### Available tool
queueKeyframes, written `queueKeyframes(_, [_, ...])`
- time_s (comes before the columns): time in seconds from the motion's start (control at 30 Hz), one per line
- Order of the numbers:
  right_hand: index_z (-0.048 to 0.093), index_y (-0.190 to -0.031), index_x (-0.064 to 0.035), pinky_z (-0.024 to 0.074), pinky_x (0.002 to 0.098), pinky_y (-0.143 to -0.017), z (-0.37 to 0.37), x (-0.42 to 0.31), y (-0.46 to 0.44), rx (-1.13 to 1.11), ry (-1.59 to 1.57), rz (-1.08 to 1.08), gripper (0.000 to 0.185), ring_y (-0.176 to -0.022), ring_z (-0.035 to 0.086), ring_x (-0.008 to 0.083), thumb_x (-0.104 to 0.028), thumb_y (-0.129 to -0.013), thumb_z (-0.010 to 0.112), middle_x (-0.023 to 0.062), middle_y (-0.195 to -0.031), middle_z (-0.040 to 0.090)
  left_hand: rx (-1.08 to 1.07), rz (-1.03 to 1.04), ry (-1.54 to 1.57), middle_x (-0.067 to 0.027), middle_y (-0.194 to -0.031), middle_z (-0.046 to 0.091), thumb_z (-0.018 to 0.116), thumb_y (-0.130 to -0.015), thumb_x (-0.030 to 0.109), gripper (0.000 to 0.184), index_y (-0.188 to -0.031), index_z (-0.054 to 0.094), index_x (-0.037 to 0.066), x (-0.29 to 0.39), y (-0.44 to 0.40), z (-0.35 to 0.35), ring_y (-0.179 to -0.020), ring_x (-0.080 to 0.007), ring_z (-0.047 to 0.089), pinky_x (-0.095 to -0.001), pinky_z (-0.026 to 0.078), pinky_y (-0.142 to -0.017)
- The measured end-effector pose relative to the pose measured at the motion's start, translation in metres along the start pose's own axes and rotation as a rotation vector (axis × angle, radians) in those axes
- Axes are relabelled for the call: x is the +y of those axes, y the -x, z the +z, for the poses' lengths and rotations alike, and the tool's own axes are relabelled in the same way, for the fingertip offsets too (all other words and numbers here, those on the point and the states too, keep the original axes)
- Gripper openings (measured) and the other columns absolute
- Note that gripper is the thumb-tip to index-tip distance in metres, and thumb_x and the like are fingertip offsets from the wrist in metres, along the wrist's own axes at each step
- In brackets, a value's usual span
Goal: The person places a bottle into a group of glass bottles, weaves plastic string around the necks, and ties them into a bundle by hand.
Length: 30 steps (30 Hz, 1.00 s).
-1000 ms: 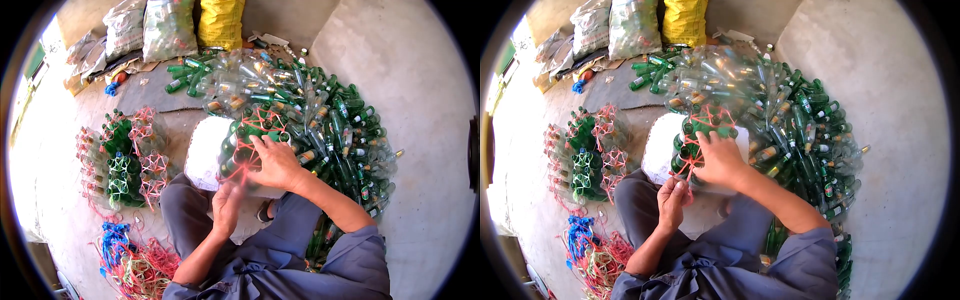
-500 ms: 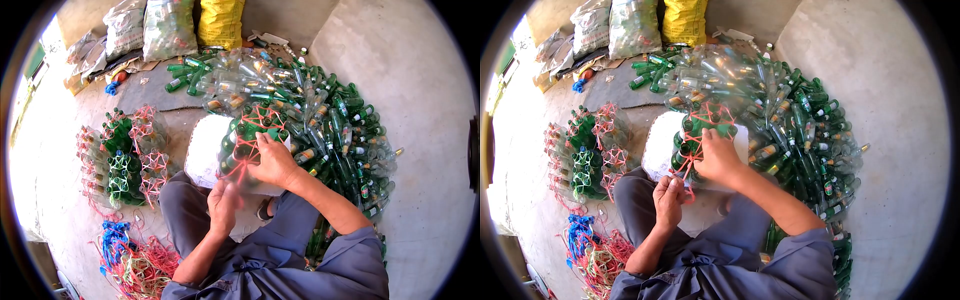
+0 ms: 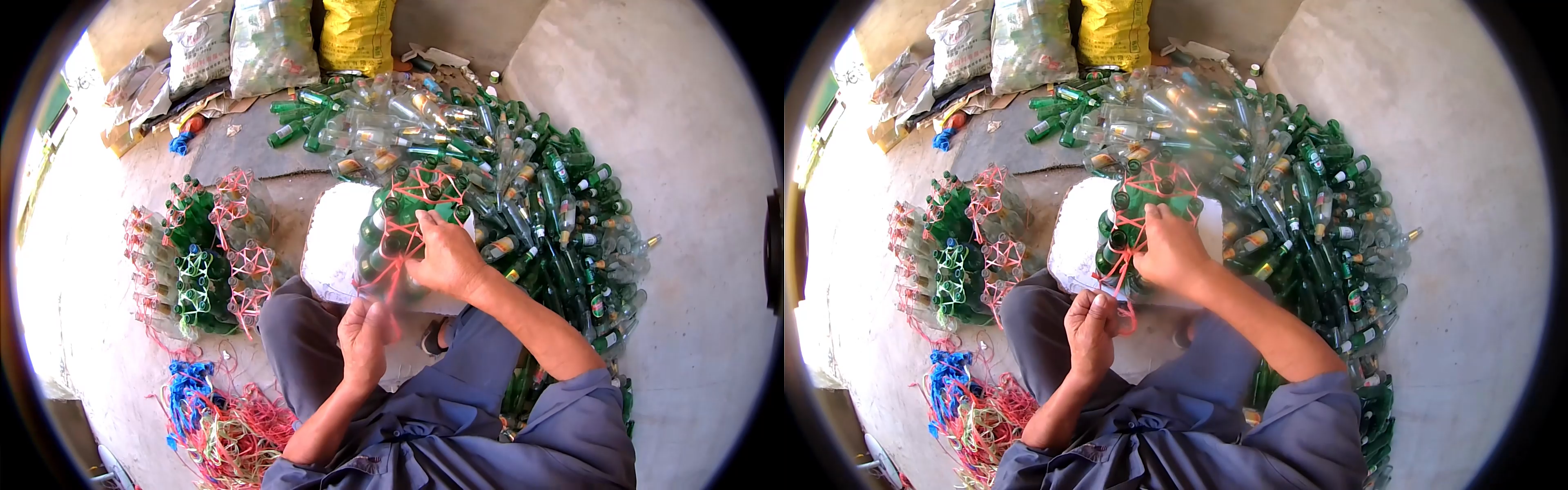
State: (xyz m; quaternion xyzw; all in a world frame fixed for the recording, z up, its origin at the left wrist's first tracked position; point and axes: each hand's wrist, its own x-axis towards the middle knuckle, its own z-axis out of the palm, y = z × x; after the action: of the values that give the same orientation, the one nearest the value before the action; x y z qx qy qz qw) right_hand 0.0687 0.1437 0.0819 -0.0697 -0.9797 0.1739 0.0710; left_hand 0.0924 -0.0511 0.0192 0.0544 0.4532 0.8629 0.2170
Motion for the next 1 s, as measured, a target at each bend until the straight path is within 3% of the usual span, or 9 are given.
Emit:
queueKeyframes(0.27, [0.050,-0.132,0.0199,0.0540,0.0439,-0.093,0.006,0.008,-0.001,0.012,-0.030,-0.016,0.078,-0.107,0.065,0.0437,-0.025,-0.075,0.078,0.0312,-0.123,0.062,-0.028,0.050,-0.094,0.0020,-0.066,0.047,0.058,-0.105,0.021,0.029,-0.080,0.049,0.008,-0.005,0.006,0.005,-0.054,-0.0055,0.034,-0.0238,0.029,-0.051])
queueKeyframes(0.37, [0.052,-0.128,0.0193,0.0551,0.0474,-0.085,0.010,0.010,0.000,0.055,-0.060,-0.047,0.067,-0.097,0.066,0.0442,-0.015,-0.072,0.071,0.0304,-0.113,0.063,-0.014,0.061,-0.132,0.0024,-0.067,0.047,0.056,-0.106,0.019,0.027,-0.082,0.051,0.007,-0.005,0.007,0.005,-0.055,-0.0053,0.035,-0.0234,0.030,-0.051])
queueKeyframes(0.47, [0.053,-0.126,0.0194,0.0557,0.0473,-0.083,0.017,0.014,0.003,0.124,-0.094,-0.079,0.067,-0.095,0.067,0.0446,-0.015,-0.072,0.071,0.0301,-0.113,0.063,-0.013,0.088,-0.171,0.0026,-0.067,0.047,0.055,-0.106,0.018,0.026,-0.083,0.053,0.006,-0.007,0.009,0.004,-0.055,-0.0052,0.035,-0.0235,0.031,-0.051])
queueKeyframes(0.6, [0.057,-0.127,0.0133,0.0533,0.0468,-0.091,0.005,0.011,0.011,0.154,-0.231,-0.100,0.068,-0.105,0.065,0.0427,-0.021,-0.072,0.075,0.0282,-0.120,0.063,-0.025,0.071,-0.177,0.0031,-0.066,0.047,0.055,-0.106,0.019,0.024,-0.089,0.057,0.004,-0.002,0.024,0.010,-0.054,-0.0049,0.037,-0.0234,0.032,-0.051])
queueKeyframes(0.8, [0.068,-0.115,0.0022,0.0477,0.0463,-0.101,-0.011,-0.009,0.051,0.485,0.007,-0.302,0.042,-0.111,0.066,0.0371,-0.020,-0.081,0.077,0.0190,-0.122,0.068,-0.113,0.047,-0.281,0.0080,-0.071,0.046,0.054,-0.107,0.020,0.019,-0.103,0.063,0.004,-0.009,0.041,0.002,-0.059,-0.0003,0.036,-0.0186,0.029,-0.054])
queueKeyframes(0.83, [0.072,-0.105,-0.0027,0.0538,0.0411,-0.087,-0.015,-0.016,0.057,0.597,0.025,-0.285,0.030,-0.099,0.071,0.0321,-0.017,-0.080,0.078,0.0164,-0.107,0.073,-0.127,0.038,-0.307,0.0078,-0.075,0.047,0.054,-0.107,0.020,0.018,-0.104,0.063,0.005,-0.008,0.043,0.002,-0.063,-0.0011,0.037,-0.0188,0.032,-0.058])
queueKeyframes(0.93, [0.074,-0.096,-0.0056,0.0559,0.0359,-0.069,-0.002,-0.020,0.087,0.414,-0.122,-0.098,0.019,-0.081,0.073,0.0271,-0.014,-0.079,0.078,0.0125,-0.089,0.074,-0.164,0.046,-0.380,0.0056,-0.081,0.051,0.054,-0.107,0.018,0.016,-0.105,0.063,0.005,-0.007,0.045,0.003,-0.068,-0.0031,0.042,-0.0200,0.037,-0.062])
queueKeyframes(0.97, [0.073,-0.091,-0.0047,0.0538,0.0324,-0.057,0.001,-0.021,0.086,0.520,-0.064,-0.192,0.013,-0.066,0.071,0.0240,-0.013,-0.082,0.077,0.0113,-0.077,0.072,-0.176,0.067,-0.419,0.0047,-0.081,0.051,0.054,-0.107,0.017,0.016,-0.105,0.064,0.004,-0.005,0.045,0.003,-0.069,-0.0036,0.043,-0.0206,0.038,-0.063])
queueKeyframes(1.0, [0.073,-0.091,-0.0039,0.0537,0.0324,-0.057,0.004,-0.025,0.088,0.448,-0.130,-0.116,0.013,-0.065,0.071,0.0235,-0.014,-0.083,0.077,0.0117,-0.077,0.072,-0.188,0.088,-0.457,0.0037,-0.081,0.052,0.054,-0.107,0.017,0.016,-0.105,0.064,0.004,-0.004,0.044,0.004,-0.069,-0.0042,0.044,-0.0212,0.039,-0.063])
